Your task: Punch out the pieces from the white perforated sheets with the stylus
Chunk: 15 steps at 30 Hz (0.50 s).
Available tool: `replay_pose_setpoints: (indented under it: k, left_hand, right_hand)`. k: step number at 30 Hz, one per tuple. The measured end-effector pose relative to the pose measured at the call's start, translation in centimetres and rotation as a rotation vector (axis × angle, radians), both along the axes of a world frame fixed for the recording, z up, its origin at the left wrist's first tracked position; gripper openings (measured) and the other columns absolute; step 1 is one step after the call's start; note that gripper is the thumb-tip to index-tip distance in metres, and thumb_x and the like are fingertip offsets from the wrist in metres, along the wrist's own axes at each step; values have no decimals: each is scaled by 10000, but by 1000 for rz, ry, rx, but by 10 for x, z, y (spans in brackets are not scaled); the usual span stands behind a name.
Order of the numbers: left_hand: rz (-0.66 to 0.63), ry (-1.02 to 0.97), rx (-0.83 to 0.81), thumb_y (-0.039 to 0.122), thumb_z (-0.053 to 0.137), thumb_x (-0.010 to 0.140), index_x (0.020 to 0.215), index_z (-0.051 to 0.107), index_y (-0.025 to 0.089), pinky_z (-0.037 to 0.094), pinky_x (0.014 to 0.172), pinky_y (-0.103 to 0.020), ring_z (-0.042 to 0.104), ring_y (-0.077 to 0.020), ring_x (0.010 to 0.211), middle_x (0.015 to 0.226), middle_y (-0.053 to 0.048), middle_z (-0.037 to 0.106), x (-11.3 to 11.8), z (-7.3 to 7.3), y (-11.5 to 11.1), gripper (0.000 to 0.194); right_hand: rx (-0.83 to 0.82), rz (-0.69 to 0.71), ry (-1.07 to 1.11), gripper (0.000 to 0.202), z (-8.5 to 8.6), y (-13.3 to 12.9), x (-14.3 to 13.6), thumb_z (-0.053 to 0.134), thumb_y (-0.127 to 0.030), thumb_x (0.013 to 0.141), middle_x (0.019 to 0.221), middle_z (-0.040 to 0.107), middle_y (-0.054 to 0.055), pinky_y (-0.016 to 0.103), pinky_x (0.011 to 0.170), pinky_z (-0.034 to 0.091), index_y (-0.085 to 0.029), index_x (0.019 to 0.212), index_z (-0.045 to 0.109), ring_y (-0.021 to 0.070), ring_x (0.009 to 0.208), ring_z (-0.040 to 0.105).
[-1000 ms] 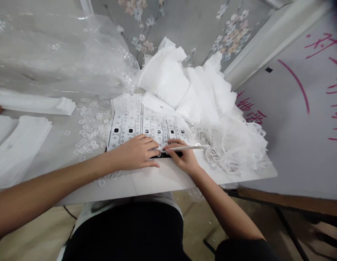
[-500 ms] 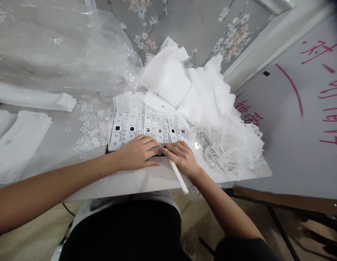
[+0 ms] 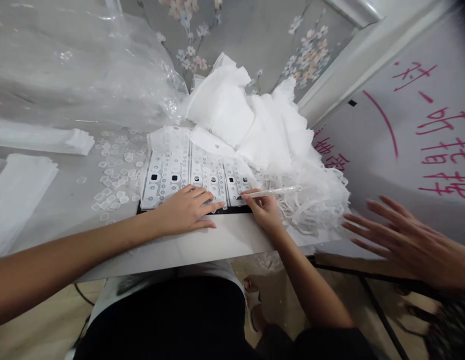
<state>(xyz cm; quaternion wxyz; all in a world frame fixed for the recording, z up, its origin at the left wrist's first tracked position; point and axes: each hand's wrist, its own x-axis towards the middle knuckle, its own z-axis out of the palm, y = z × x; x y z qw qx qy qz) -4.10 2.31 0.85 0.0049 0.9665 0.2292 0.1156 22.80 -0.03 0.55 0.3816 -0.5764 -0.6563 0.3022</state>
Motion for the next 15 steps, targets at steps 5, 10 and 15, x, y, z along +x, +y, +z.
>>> replay_pose_setpoints:
  k: [5,10,15]
  left_hand:
    - [25,86,87,642,373,933,1420,456,259,329,827,-376,532,-277,995,1168,-132,601,17,3,-1,625]
    - [28,124,129,668,352,921,1418,460,280,313,777,-368,533,-274,935,1132,-135,601,29,3,3,640]
    - [21,112,125,677,350,917,1395,493,279,313,759,-357,541,-266,913,1121,-131,599,29,3,5,638]
  right_hand:
    - [1,99,33,209,-6,-3,15,612,-402,886,974,725,49,361,843,517,-228,911,726,221,932,669]
    - [17,133,58,193,-9,-2,18,617,-393,887,981,722,50,360,851,521,-234,900,724,220,941,669]
    - [59,155,29,198,-11,-2,18,589,-375,908,988,715,57,363,863,527,-228,912,722,215,946,667]
